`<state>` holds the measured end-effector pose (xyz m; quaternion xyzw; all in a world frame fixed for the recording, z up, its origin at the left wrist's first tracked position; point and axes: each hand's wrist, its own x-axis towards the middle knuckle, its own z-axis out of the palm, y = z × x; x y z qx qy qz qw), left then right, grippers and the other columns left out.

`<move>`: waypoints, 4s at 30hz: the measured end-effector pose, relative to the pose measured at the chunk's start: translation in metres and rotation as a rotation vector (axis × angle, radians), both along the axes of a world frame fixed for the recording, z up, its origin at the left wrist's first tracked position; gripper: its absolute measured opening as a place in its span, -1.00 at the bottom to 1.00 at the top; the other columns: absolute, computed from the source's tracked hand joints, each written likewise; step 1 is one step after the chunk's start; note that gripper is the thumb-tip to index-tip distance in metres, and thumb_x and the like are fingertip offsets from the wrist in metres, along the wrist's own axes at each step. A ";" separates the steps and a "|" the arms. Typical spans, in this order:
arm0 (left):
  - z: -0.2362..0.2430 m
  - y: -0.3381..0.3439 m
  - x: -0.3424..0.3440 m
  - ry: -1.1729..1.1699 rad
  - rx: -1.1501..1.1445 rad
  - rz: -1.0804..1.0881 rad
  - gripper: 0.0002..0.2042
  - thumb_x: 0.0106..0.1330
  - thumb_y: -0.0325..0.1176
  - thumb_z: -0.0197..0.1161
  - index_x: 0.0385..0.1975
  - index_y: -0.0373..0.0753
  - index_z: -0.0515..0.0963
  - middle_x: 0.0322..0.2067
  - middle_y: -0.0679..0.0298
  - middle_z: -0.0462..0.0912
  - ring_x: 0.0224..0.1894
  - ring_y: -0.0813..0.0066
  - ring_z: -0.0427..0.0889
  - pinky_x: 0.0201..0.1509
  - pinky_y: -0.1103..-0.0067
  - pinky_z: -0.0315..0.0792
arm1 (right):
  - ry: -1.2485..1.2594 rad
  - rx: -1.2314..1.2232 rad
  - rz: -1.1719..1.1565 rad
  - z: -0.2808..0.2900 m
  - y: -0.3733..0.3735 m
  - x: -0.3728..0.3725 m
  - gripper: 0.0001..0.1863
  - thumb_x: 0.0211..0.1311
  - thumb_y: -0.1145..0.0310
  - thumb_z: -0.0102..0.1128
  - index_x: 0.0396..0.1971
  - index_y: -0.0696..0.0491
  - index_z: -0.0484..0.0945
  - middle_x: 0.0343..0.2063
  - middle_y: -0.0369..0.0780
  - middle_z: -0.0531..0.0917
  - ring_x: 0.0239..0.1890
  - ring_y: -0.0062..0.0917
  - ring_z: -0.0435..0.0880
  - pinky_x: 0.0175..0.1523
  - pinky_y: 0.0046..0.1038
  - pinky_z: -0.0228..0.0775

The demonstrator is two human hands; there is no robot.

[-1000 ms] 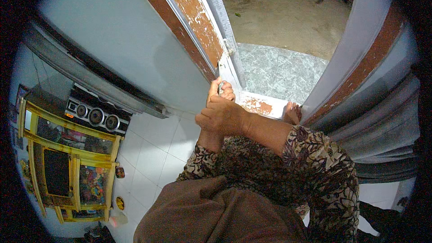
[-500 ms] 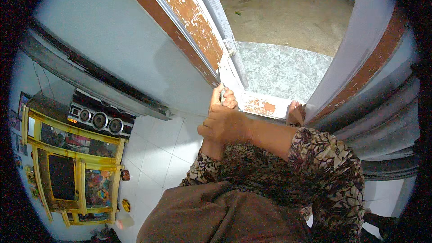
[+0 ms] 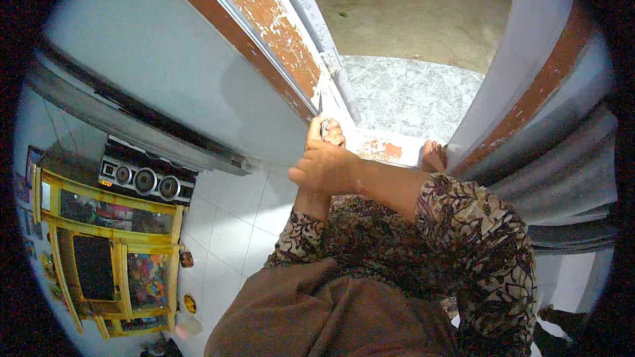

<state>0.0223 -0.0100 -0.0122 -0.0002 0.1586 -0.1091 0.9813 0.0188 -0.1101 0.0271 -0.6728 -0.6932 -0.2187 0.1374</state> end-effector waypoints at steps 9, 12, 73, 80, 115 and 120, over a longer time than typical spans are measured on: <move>0.004 0.011 0.012 -0.069 0.165 0.022 -0.73 0.40 -0.21 0.10 -0.53 -0.15 0.30 -0.65 0.45 0.24 -0.73 0.71 0.21 -0.66 0.70 0.16 | 0.048 0.260 0.125 0.001 -0.001 0.005 -0.89 -0.05 0.33 0.13 -0.59 -0.03 0.39 -0.65 -0.34 0.48 -0.50 -0.49 0.54 -0.20 -0.43 0.37; 0.010 0.006 0.015 -0.100 0.057 0.000 -0.72 0.40 -0.22 0.10 -0.54 -0.14 0.28 -0.64 0.45 0.25 -0.72 0.72 0.21 -0.65 0.69 0.16 | 0.060 0.299 0.066 0.000 0.001 0.007 -0.88 -0.06 0.34 0.14 -0.60 -0.02 0.38 -0.65 -0.33 0.47 -0.52 -0.48 0.54 -0.22 -0.43 0.37; 0.016 0.005 -0.009 0.004 0.180 0.114 -0.75 0.40 -0.19 0.11 -0.43 -0.18 0.31 -0.58 0.44 0.28 -0.73 0.69 0.20 -0.69 0.69 0.17 | 0.158 0.304 0.128 -0.006 -0.001 -0.011 -0.92 -0.08 0.39 0.14 -0.55 -0.04 0.42 -0.65 -0.37 0.45 -0.55 -0.50 0.52 -0.22 -0.42 0.33; 0.018 -0.013 0.012 -0.114 0.010 0.098 -0.72 0.41 -0.16 0.09 -0.46 -0.18 0.30 -0.60 0.45 0.23 -0.68 0.68 0.21 -0.65 0.70 0.16 | 0.130 0.302 -0.043 -0.013 0.013 0.016 -0.91 -0.02 0.34 0.15 -0.60 -0.04 0.43 -0.68 -0.31 0.50 -0.58 -0.43 0.51 -0.31 -0.35 0.36; 0.018 0.003 -0.002 0.048 0.281 0.123 -0.71 0.38 -0.19 0.13 -0.54 -0.15 0.30 -0.63 0.45 0.30 -0.78 0.71 0.17 -0.75 0.70 0.13 | 0.092 0.252 0.023 -0.019 0.011 -0.001 -0.89 -0.04 0.34 0.13 -0.55 -0.02 0.39 -0.63 -0.36 0.46 -0.50 -0.50 0.53 -0.26 -0.45 0.32; 0.013 0.004 0.001 -0.057 0.221 0.048 -0.70 0.39 -0.16 0.12 -0.50 -0.20 0.29 -0.71 0.43 0.26 -0.73 0.68 0.24 -0.65 0.68 0.22 | -0.006 0.270 0.084 -0.014 0.002 0.003 -0.88 -0.05 0.32 0.13 -0.55 -0.01 0.39 -0.63 -0.36 0.47 -0.50 -0.50 0.53 -0.23 -0.43 0.35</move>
